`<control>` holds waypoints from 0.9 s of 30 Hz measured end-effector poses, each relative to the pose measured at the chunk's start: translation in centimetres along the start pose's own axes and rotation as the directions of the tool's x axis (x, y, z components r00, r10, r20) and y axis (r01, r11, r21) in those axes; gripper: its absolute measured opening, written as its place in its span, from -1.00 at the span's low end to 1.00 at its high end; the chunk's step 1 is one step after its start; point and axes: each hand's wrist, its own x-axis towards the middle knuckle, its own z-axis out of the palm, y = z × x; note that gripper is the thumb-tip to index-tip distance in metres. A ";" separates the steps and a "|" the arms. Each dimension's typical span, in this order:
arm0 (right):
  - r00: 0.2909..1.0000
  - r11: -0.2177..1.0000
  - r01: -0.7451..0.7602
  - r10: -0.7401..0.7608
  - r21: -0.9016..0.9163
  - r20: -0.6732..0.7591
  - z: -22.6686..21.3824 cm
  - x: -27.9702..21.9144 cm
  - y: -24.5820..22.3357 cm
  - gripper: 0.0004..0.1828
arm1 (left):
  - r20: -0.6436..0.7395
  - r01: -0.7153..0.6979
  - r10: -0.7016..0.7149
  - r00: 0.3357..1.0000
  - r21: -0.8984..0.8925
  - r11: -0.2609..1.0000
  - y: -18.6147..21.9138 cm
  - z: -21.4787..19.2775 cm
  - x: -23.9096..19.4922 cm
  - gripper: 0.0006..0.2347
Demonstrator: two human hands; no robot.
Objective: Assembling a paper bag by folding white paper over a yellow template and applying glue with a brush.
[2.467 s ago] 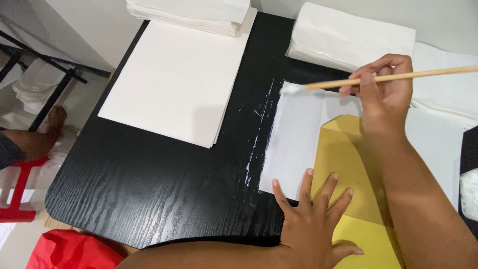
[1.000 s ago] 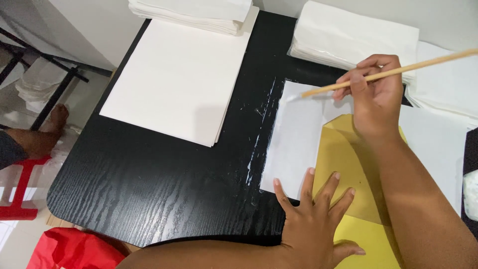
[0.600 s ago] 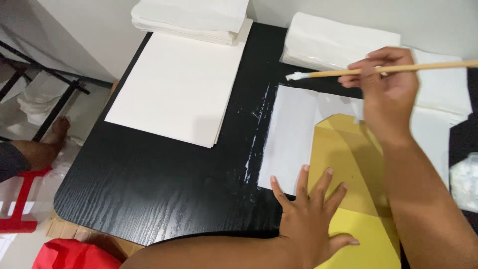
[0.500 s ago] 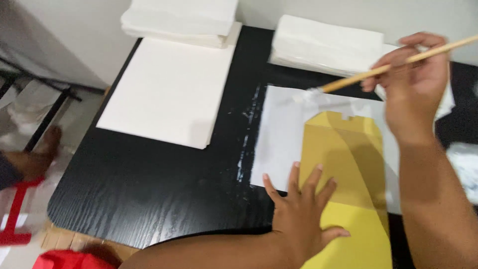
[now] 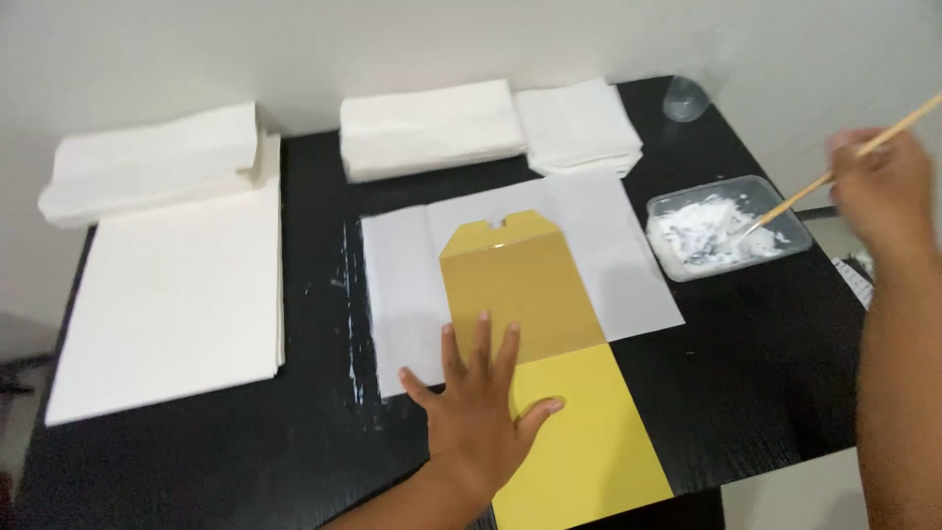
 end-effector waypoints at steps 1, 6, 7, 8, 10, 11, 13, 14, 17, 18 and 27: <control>1.000 0.999 -0.023 0.023 -0.049 0.014 0.2 -0.7 0.5 -0.86 | 0.351 -0.013 0.075 0.934 -0.175 0.985 -0.7 -2.0 1.1 -0.14; 0.984 0.980 -0.149 0.160 -0.130 0.081 1.5 -2.4 -1.1 -0.61 | 0.681 0.091 0.193 0.707 -0.357 0.930 -1.6 -4.8 2.4 -0.20; 0.981 0.979 -0.145 0.161 -0.140 0.109 1.9 -1.9 -0.7 -0.56 | 0.657 0.082 0.185 0.731 -0.354 0.932 -1.4 -4.7 2.3 -0.20; 0.977 0.979 -0.141 0.161 -0.151 0.137 2.3 -1.4 -0.2 -0.48 | 0.633 0.073 0.178 0.754 -0.351 0.934 -1.4 -4.4 2.2 -0.20; 0.972 0.978 -0.154 0.175 -0.138 0.159 2.4 -1.5 -1.4 -0.53 | 0.678 0.079 0.186 0.711 -0.340 0.937 -1.5 -5.5 2.8 -0.20; 0.964 0.978 -0.162 0.185 -0.129 0.191 2.7 -1.6 -2.0 -0.54 | 0.726 0.094 0.186 0.662 -0.327 0.940 -1.6 -6.0 3.1 -0.19; 0.982 0.988 -0.103 0.119 -0.113 0.145 3.1 -1.5 -2.1 -0.58 | 0.736 0.106 0.191 0.649 -0.336 0.936 -1.7 -6.5 3.2 -0.19; 0.994 0.994 -0.040 0.050 -0.100 0.096 3.3 -1.3 -2.2 -0.61 | 0.744 0.117 0.198 0.639 -0.348 0.930 -1.8 -6.6 3.4 -0.20; 0.982 0.978 0.163 -0.149 -0.126 0.115 3.7 -1.2 -3.1 -0.57 | 0.688 0.118 0.190 0.701 -0.374 0.920 -1.6 -5.3 2.8 -0.19; 0.981 0.978 0.164 -0.149 -0.129 0.121 3.6 -1.6 -4.4 -0.57 | 0.691 0.123 0.189 0.698 -0.375 0.919 -1.6 -5.3 2.8 -0.19; 0.886 0.846 0.406 -0.457 -0.344 -0.077 6.5 -3.8 -8.1 -0.56 | 0.706 0.112 0.191 0.682 -0.359 0.927 -1.1 -2.1 1.2 -0.19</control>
